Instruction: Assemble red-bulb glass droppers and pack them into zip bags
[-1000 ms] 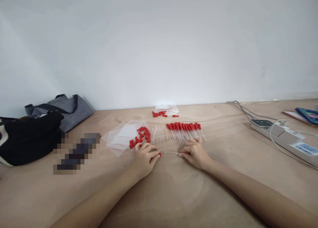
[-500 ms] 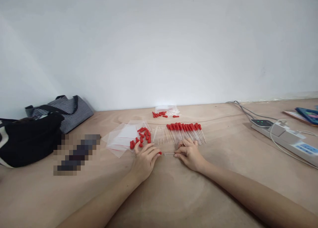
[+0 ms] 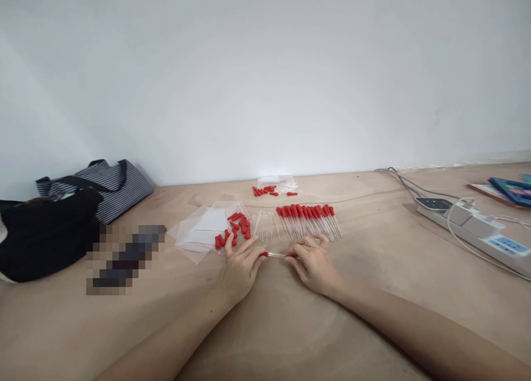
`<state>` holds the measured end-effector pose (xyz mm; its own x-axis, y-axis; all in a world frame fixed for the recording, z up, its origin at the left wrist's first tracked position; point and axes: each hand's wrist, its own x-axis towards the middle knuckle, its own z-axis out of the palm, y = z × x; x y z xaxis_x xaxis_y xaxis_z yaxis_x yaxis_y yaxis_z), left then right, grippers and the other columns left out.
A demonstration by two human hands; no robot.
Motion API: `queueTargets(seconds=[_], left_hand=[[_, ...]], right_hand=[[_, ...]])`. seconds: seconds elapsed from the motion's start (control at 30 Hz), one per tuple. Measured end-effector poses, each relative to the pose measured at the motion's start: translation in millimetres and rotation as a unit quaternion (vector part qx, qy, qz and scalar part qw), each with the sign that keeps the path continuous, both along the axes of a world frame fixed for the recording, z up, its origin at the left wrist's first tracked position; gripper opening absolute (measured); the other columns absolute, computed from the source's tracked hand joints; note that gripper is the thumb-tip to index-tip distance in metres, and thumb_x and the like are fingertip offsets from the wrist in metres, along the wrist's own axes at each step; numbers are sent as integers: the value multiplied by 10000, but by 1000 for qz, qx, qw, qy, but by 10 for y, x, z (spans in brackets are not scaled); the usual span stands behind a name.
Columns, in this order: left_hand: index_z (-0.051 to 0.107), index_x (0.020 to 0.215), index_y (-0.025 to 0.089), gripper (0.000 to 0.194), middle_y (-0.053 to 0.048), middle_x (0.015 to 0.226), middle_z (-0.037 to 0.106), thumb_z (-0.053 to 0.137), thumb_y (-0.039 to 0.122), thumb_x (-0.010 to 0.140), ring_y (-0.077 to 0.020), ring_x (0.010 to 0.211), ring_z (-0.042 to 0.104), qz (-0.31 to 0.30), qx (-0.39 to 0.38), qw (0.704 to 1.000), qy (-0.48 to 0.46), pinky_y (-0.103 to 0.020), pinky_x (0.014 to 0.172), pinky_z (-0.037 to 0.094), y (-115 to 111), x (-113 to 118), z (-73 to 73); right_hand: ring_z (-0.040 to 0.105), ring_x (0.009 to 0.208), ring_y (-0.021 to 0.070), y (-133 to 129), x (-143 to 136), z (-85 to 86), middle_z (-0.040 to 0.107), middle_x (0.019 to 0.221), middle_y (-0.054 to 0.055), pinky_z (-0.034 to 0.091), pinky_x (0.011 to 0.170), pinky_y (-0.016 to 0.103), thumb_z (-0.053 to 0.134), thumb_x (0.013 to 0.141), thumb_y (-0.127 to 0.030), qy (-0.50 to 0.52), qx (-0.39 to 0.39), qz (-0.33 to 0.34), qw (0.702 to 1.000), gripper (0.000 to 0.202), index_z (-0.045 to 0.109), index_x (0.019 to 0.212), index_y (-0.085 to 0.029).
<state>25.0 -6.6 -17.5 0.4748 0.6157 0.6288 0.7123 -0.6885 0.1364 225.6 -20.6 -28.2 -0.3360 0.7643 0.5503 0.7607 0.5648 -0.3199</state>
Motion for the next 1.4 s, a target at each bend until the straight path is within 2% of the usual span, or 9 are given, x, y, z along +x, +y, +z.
queueTargets(seconds=[0.17,0.33,0.5,0.67,0.77,0.83,1.03,1.27,1.4], left_hand=[[574,818,220,171,23,789,697,410,188,853,-187,913,603,-14,10,1000,-18,-464,1003,66,-17,-2,28],[575,759,216,166,37,697,675,433,200,843,-169,824,607,-32,23,999,-34,-444,983,102,-33,-4,42],[568,745,212,138,45,669,658,459,193,827,-162,795,597,-39,14,999,-24,-446,979,92,-58,10,58],[558,742,210,137,47,650,647,455,181,828,-158,778,590,-49,11,999,-16,-452,987,65,-65,16,65],[556,737,210,142,48,648,646,453,182,830,-156,769,587,-59,9,998,-13,-452,995,41,-60,12,63],[557,739,210,146,45,651,647,448,183,833,-152,761,587,-61,9,998,-13,-451,998,33,-61,12,62],[555,726,207,168,49,631,645,433,187,840,-152,784,602,-53,10,999,-8,-463,1004,28,-91,34,73],[564,747,217,180,46,629,666,418,187,848,-168,807,622,-49,37,998,-6,-465,1005,39,-115,52,87],[566,730,213,193,44,627,666,415,186,847,-165,788,623,-43,37,998,-6,-473,1006,41,-131,59,96]], right_hand=[[483,744,127,10,12,-26,626,677,-14,153,842,366,484,833,-252,20,19,32,999,154,630,879,-264],[445,708,118,14,19,-36,609,637,-23,174,783,349,530,803,-249,30,46,51,997,138,646,875,-271],[417,695,128,26,38,-6,588,613,-17,170,765,359,491,780,-147,-19,127,60,990,208,637,882,-254],[408,699,129,36,55,4,565,599,-10,169,790,369,432,766,-77,-73,230,56,969,240,616,866,-195],[407,703,126,31,61,2,569,618,-6,169,801,373,410,768,-57,-103,265,58,957,257,603,884,-180],[409,700,127,20,57,10,565,615,-10,170,798,375,415,759,-58,-97,259,59,959,253,600,878,-184],[426,701,134,-36,-15,55,557,589,-19,174,779,371,432,722,-75,-54,160,58,984,203,590,770,-194],[470,801,150,-54,-84,69,610,655,-17,139,860,397,452,757,-111,-39,86,22,995,183,598,735,-218],[489,848,168,-51,-112,70,618,670,-11,122,891,428,448,779,-136,-25,59,24,998,184,598,715,-219]])
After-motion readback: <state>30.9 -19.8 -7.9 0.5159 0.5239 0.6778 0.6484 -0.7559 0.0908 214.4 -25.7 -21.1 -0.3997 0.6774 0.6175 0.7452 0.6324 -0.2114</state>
